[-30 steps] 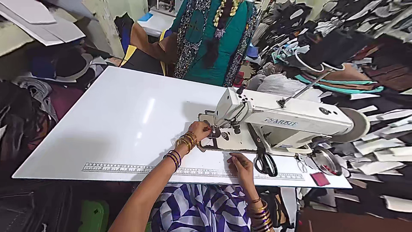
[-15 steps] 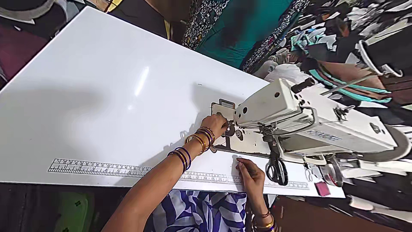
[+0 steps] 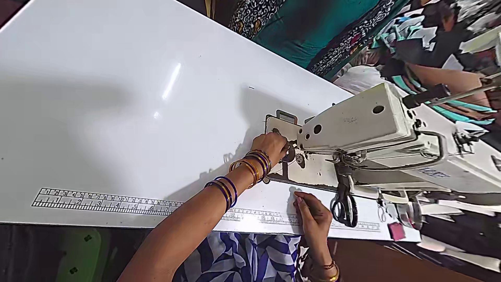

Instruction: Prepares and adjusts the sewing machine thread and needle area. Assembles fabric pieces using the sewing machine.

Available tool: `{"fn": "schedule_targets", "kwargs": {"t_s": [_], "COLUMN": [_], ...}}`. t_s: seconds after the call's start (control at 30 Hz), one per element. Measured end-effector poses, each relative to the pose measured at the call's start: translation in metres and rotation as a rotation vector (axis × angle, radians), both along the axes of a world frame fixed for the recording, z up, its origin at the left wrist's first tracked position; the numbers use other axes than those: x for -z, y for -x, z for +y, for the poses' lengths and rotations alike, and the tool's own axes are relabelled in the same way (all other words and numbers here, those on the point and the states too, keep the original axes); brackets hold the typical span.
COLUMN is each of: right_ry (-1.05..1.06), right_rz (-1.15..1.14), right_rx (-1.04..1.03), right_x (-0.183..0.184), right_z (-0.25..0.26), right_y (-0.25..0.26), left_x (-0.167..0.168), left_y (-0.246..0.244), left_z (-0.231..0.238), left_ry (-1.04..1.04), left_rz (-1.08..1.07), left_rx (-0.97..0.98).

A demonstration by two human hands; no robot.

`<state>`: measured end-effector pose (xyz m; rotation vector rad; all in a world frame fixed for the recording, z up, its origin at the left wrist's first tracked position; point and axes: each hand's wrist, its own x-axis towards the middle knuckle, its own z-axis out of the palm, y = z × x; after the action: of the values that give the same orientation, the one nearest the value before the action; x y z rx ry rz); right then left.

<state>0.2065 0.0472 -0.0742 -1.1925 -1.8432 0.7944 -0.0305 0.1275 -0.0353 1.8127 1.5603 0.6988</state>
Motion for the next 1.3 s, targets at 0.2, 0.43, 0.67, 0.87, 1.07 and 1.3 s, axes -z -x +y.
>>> {"fn": "schedule_targets", "kwargs": {"t_s": [0.2, 0.43, 0.67, 0.87, 1.07, 1.3], "right_ry": [-0.001, 0.114, 0.041, 0.008, -0.153, 0.072], "right_rz": [0.013, 0.065, -0.121, -0.073, -0.428, 0.115], "right_rx": [-0.005, 0.109, 0.030, 0.029, 0.090, 0.172], "right_x": [0.000, -0.017, -0.020, -0.013, -0.016, -0.011], "right_z": [-0.001, 0.042, 0.105, 0.105, 0.102, 0.098], "right_y": [0.000, 0.018, 0.051, 0.061, 0.067, 0.052], "left_x": [-0.003, -0.004, -0.003, -0.006, -0.002, 0.000], "left_y": [-0.001, -0.001, -0.007, -0.010, -0.013, -0.007], "left_z": [0.007, -0.009, 0.008, -0.005, -0.001, 0.008], "left_ry": [0.060, -0.087, 0.068, -0.059, -0.047, 0.062], "left_rz": [0.050, 0.020, 0.124, 0.133, 0.182, 0.157], "left_rx": [0.039, -0.021, 0.026, -0.080, -0.090, -0.079]}}
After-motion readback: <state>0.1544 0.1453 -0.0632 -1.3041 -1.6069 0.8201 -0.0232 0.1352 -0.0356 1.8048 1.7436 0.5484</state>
